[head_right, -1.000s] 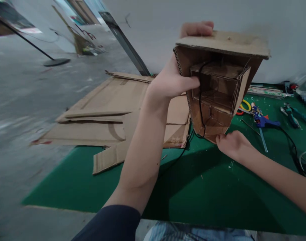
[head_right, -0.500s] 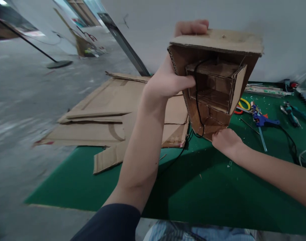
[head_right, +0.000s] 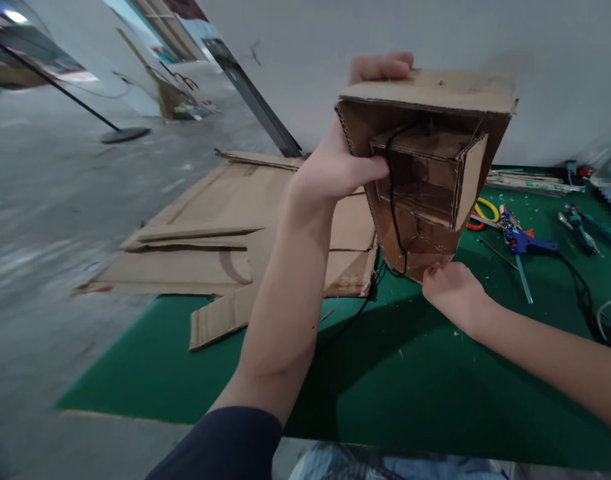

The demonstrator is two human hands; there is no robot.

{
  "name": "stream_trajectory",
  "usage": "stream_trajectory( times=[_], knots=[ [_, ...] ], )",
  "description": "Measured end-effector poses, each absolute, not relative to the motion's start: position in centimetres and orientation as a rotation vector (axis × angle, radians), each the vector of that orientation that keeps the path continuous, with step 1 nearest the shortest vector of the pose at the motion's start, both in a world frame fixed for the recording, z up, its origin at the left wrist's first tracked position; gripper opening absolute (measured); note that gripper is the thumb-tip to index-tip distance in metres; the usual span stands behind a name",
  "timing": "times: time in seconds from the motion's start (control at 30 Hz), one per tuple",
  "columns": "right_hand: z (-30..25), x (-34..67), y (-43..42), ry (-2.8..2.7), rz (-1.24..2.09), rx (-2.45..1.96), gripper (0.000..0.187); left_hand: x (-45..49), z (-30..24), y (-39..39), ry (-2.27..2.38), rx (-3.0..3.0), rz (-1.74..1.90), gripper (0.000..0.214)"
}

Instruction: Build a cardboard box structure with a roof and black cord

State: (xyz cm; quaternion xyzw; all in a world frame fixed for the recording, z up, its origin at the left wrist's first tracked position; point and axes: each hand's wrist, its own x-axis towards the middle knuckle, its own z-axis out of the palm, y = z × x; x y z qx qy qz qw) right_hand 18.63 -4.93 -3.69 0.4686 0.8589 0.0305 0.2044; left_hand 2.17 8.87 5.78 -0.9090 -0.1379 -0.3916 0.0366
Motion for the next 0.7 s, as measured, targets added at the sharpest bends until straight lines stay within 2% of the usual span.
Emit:
stream_trajectory(
  times=[0.1,0.27,0.33,0.47,0.7],
  knots=[
    [-3.5,18.3,-4.7,2.262,0.083,1.243,0.040,2.0,6.3,8.0,-0.458,-2.641,-1.056,0.068],
    [-4.2,18.3,-4.2,2.292,0.006,1.417,0.030,1.7,7.1,6.7,-0.591,-2.303,-0.492,0.078],
    [-4.5,18.4,-4.1,2.286,-0.022,1.486,0.029,1.8,6.9,7.0,-0.576,-2.375,-0.612,0.072],
    [-5.1,18.7,-3.9,2.273,-0.031,1.520,0.035,2.1,6.1,8.2,-0.457,-2.717,-1.130,0.069],
    [-5.2,19.1,-4.1,2.254,0.014,1.426,0.037,1.8,5.6,9.1,-0.111,-2.920,-1.431,0.061]
  ],
)
